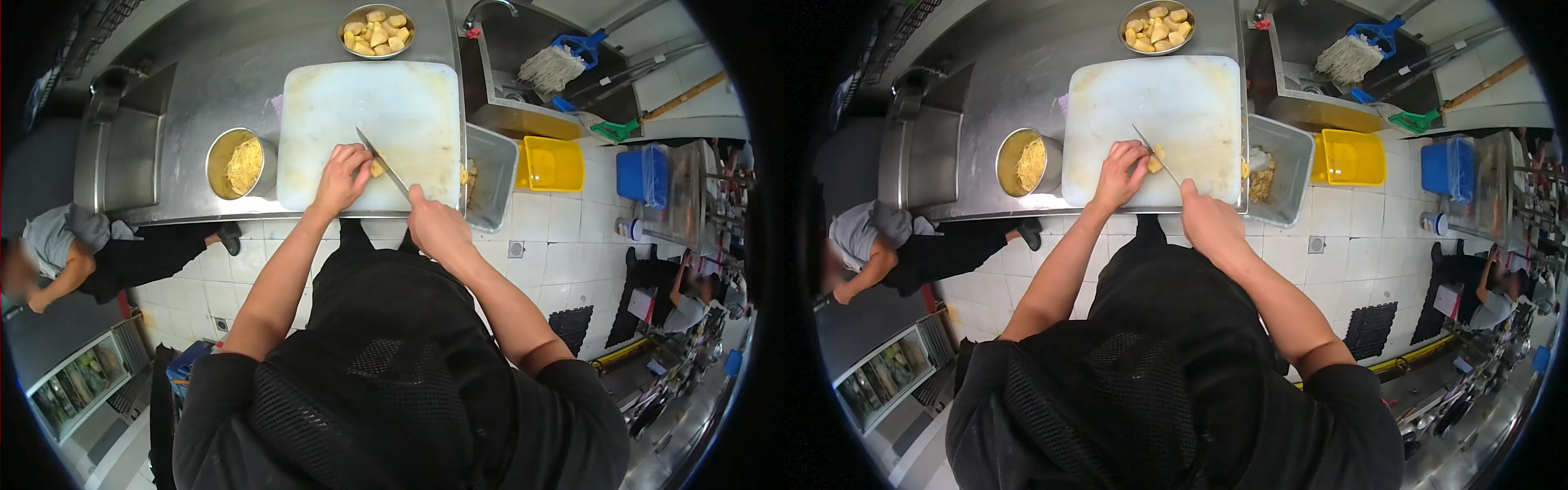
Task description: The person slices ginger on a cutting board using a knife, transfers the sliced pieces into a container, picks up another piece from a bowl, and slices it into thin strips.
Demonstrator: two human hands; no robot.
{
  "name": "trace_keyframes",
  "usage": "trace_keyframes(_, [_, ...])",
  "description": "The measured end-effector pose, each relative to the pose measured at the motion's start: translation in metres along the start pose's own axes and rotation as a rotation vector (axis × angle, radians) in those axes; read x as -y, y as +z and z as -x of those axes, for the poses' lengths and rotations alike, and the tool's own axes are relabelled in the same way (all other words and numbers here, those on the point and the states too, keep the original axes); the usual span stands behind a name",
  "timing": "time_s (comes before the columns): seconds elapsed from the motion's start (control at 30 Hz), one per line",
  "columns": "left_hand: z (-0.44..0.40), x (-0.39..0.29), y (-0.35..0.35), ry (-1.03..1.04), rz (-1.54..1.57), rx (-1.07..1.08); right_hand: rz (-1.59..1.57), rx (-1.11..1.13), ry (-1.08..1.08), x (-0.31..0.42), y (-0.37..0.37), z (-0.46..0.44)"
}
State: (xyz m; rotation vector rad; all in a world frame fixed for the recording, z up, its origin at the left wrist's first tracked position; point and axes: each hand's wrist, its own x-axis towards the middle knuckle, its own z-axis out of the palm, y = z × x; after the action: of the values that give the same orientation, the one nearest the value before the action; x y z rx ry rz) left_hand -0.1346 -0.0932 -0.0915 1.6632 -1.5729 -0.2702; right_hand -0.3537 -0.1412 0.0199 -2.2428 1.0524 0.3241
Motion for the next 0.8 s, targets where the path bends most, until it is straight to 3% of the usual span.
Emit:
trace_keyframes(0.13, [0.001, 0.002, 0.001, -0.009, 0.008, 0.002, 0.033, 0.088, 0.038, 0.003, -0.014, 0.016])
trace_keyframes(0.3, [0.001, 0.002, 0.001, -0.012, 0.025, 0.001, -0.016, -0.065, 0.005, 0.002, 0.024, -0.029])
trace_keyframes(0.6, [0.0, 0.002, 0.001, 0.017, 0.01, -0.028, -0.019, 0.023, 0.027, 0.0, -0.003, 0.012])
trace_keyframes(0.8, [-0.002, 0.004, 0.003, 0.043, 0.026, -0.042, -0.048, -0.109, -0.016, -0.007, 0.036, -0.036])
